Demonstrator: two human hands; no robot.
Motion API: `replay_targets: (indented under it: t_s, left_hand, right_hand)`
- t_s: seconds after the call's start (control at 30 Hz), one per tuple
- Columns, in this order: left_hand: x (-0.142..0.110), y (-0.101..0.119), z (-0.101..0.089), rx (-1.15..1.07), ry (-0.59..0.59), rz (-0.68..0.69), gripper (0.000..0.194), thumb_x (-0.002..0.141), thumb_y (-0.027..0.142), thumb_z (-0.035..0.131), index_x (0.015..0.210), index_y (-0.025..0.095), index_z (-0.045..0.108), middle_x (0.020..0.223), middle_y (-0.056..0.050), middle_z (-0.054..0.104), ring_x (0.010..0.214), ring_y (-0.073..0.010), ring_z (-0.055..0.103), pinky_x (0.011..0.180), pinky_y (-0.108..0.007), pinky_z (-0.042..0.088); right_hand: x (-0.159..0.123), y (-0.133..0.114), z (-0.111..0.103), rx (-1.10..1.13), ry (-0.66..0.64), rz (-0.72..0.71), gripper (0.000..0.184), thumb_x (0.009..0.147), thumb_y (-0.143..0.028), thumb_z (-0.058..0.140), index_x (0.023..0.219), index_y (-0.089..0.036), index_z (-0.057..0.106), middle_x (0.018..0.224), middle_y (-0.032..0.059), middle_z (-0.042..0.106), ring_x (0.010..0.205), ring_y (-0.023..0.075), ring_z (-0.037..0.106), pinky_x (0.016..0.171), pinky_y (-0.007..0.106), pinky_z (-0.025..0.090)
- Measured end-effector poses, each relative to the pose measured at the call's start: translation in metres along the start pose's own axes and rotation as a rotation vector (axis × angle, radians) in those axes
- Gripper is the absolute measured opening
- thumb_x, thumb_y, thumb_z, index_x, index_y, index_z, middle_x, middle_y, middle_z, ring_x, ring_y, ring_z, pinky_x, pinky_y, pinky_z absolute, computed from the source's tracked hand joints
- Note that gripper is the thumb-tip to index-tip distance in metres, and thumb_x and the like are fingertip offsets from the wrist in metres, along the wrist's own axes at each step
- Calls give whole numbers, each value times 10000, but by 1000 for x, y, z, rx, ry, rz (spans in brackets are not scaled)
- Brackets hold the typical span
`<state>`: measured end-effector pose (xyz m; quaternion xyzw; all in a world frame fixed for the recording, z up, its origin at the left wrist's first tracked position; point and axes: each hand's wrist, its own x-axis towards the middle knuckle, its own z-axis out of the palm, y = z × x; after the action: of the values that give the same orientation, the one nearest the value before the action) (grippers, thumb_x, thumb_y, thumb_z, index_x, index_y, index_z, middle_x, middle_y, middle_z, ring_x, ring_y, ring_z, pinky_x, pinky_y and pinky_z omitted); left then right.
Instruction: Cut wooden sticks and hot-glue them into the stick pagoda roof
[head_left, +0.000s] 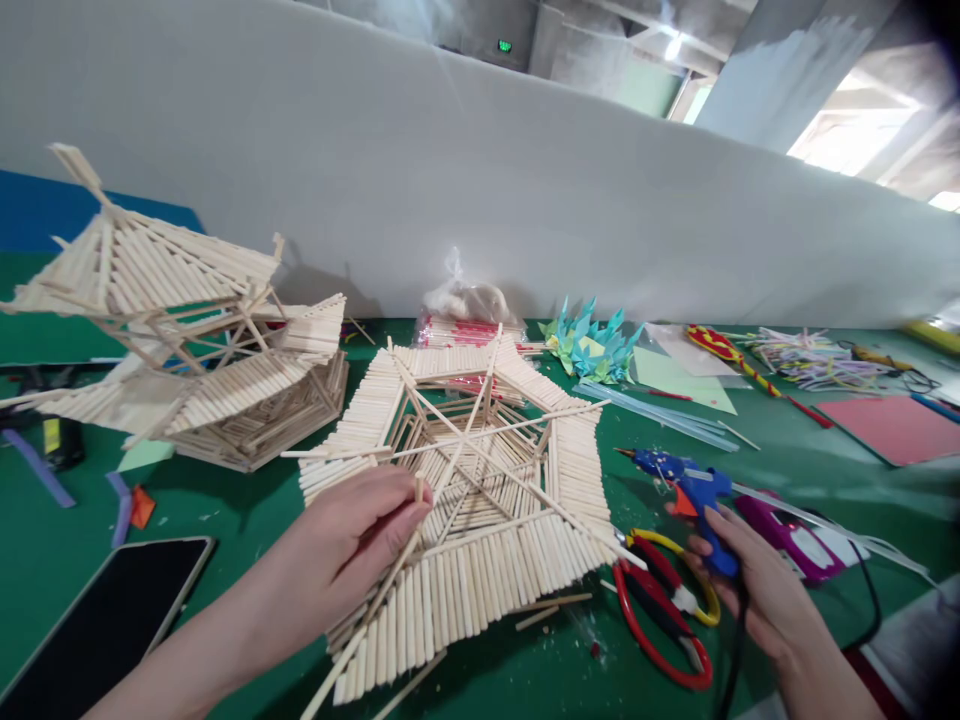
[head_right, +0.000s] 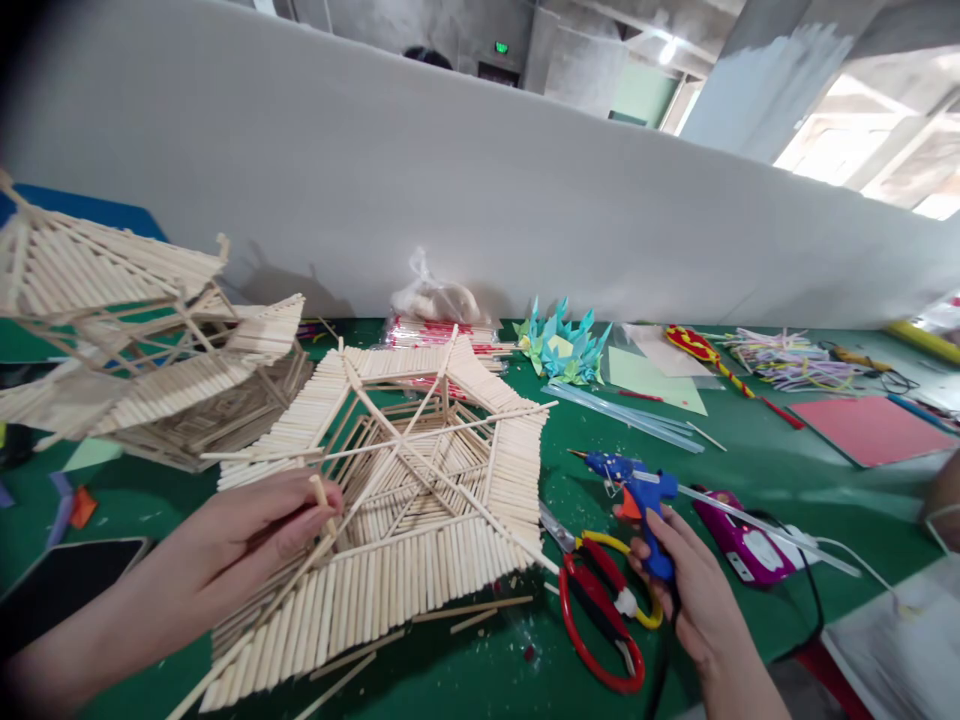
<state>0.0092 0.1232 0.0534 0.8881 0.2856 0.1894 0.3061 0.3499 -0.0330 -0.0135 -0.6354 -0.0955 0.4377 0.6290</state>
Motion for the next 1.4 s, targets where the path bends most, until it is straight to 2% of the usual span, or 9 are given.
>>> replay_targets:
  t_s: [0.13,0.33,0.5,0.67,0.87,1.0,1.1,1.27,1.4]
  left_hand:
    - [0,1,0,3,-4,-4,219,896,251,357,765,172,514,658,19,469,600,-126,470,576,-236,372]
    - [1,1,0,7,-3,-11,225,900,240,334,772,186,510,657,19,480,594,-129,471,570,-245,382]
    - [1,3,-1,15,-13,-16,229,900,224,326,784,177,517,668,16,482,616,-130,480,586,-248,384]
    - [1,6,-2,13,-39,-50,232,904,225,328,786,166,518,692,9,483,644,-129,477,616,-250,383]
    - [2,3,-1,-4,-19,-32,243,903,232,327,759,171,513,680,7,487,632,-133,478,603,-253,383]
    - [1,2,0,-1,-9,-31,245,903,240,327,752,173,507,680,8,486,633,-133,476,604,-251,376]
    - [0,3,-1,1,-8,-24,246,903,241,322,753,176,506,677,11,486,628,-133,474,603,-249,374]
    - [-1,2,1,-7,-10,-26,242,901,233,321,740,181,494,682,7,489,640,-136,475,612,-249,375]
    - [-1,1,1,-16,-11,-40,230,903,238,327,751,181,490,702,1,497,652,-136,480,620,-250,375]
  right_hand:
    - [13,9,1,-94,30,51,218,658,-288,719,762,-199,550,514,-40,577,413,85,531,294,122,387]
    - [29,15,12,-289,18,10,207,644,-350,705,708,-160,652,551,9,636,454,132,568,465,230,514]
    - [35,15,10,-567,91,-116,282,628,-414,671,798,-188,664,644,39,684,630,242,635,598,352,511]
    - [27,6,6,-866,207,-309,340,606,-457,656,835,-205,663,906,83,663,858,323,572,811,457,394]
    - [-1,-9,23,-851,196,-526,393,743,-500,524,1033,-239,564,1086,66,605,975,255,552,854,371,407]
    - [-27,-16,47,-775,154,-687,317,781,-444,529,1043,-269,560,1095,36,599,976,227,566,888,348,402]
    - [-44,-14,62,-782,125,-772,282,807,-405,512,1051,-273,566,1060,22,619,932,199,589,809,278,462]
    - [-56,-6,74,-847,-19,-986,211,833,-301,497,1022,-287,590,996,-4,647,869,143,617,784,193,484]
    - [-57,-4,81,-919,-113,-1031,213,846,-273,471,1033,-293,570,1003,-2,645,873,143,627,781,199,496]
